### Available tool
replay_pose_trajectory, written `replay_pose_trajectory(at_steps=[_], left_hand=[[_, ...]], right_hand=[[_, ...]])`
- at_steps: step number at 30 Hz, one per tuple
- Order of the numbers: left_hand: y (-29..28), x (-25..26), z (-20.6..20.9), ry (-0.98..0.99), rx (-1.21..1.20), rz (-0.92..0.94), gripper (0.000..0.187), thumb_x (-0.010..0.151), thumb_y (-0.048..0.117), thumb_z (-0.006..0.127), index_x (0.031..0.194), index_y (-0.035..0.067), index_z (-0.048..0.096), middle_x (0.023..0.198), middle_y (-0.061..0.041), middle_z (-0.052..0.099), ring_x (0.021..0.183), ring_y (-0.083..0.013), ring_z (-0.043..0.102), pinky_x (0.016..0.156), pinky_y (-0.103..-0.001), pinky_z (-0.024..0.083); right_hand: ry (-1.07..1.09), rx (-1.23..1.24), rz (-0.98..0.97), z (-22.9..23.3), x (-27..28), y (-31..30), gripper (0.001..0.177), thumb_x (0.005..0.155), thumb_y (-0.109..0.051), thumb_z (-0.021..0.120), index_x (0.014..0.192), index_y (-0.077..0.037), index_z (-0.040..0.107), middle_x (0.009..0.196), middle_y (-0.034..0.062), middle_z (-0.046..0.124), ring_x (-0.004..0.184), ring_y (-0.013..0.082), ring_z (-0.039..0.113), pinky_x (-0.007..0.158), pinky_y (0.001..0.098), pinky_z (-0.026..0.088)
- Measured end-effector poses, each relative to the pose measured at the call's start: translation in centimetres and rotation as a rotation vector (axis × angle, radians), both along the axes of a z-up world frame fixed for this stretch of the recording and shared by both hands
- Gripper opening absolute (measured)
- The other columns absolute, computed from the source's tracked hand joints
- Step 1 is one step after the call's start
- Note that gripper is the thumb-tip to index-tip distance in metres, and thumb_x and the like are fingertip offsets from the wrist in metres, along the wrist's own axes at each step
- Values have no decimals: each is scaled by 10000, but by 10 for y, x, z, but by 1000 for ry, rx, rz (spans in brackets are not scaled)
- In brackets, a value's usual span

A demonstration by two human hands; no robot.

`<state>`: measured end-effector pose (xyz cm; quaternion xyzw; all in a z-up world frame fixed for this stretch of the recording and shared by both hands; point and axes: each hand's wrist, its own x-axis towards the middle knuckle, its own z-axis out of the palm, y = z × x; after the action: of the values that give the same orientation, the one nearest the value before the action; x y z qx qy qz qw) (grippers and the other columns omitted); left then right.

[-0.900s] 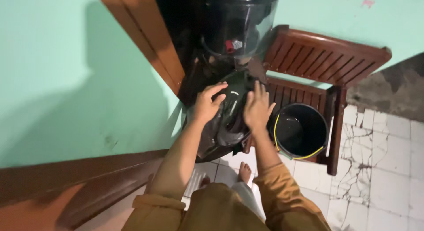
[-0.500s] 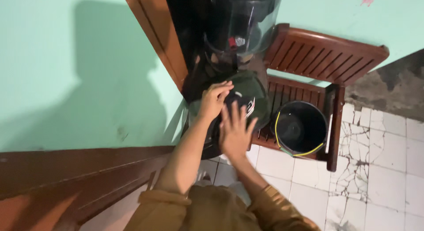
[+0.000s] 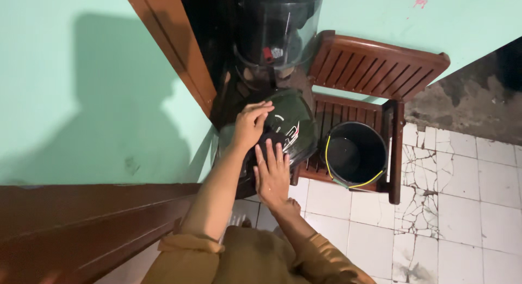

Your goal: The person wipes a dark green motorcycle helmet with a black cloth, repeatedly dipping the cloth into a bucket of water. The person cleans the exterior shell, visor, and interior padding of the helmet.

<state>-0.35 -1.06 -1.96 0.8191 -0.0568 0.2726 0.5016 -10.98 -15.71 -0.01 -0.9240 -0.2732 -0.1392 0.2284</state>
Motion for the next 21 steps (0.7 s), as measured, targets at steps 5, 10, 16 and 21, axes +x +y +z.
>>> replay_pose_trajectory(at_steps=[5, 10, 16, 21], left_hand=[[0, 6, 3, -31, 96, 83, 204, 975, 19, 614, 1122, 49, 751, 1208, -103, 743, 1192, -316, 669, 1003, -411, 548], [6, 2, 14, -8, 73, 175, 190, 970, 20, 617, 1095, 50, 756, 1203, -102, 750, 1185, -307, 683, 1006, -408, 549], [-4, 15, 27, 36, 103, 238, 200, 971, 10, 601, 1103, 42, 749, 1180, -101, 750, 1158, -303, 695, 987, -383, 560], [-10, 23, 19, 188, 145, 283, 183, 950, 41, 626, 1055, 65, 773, 1164, -105, 755, 1113, -282, 710, 960, -378, 564]], right_hand=[[136, 70, -35, 8, 70, -24, 579, 1028, -321, 539, 1567, -132, 446, 1658, 177, 340, 1519, 473, 286, 1196, 661, 217], [556, 483, 102, -23, 207, -64, 572, 1089, -435, 397, 1544, -93, 445, 1605, 196, 405, 1510, 426, 336, 1229, 507, 237], [401, 412, 65, -26, 183, -68, 530, 1091, -414, 412, 1514, -105, 495, 1607, 184, 426, 1509, 427, 370, 1241, 537, 257], [30, 68, 287, 16, 115, -40, 536, 1040, -339, 471, 1536, -136, 466, 1653, 168, 346, 1530, 469, 277, 1215, 655, 195]])
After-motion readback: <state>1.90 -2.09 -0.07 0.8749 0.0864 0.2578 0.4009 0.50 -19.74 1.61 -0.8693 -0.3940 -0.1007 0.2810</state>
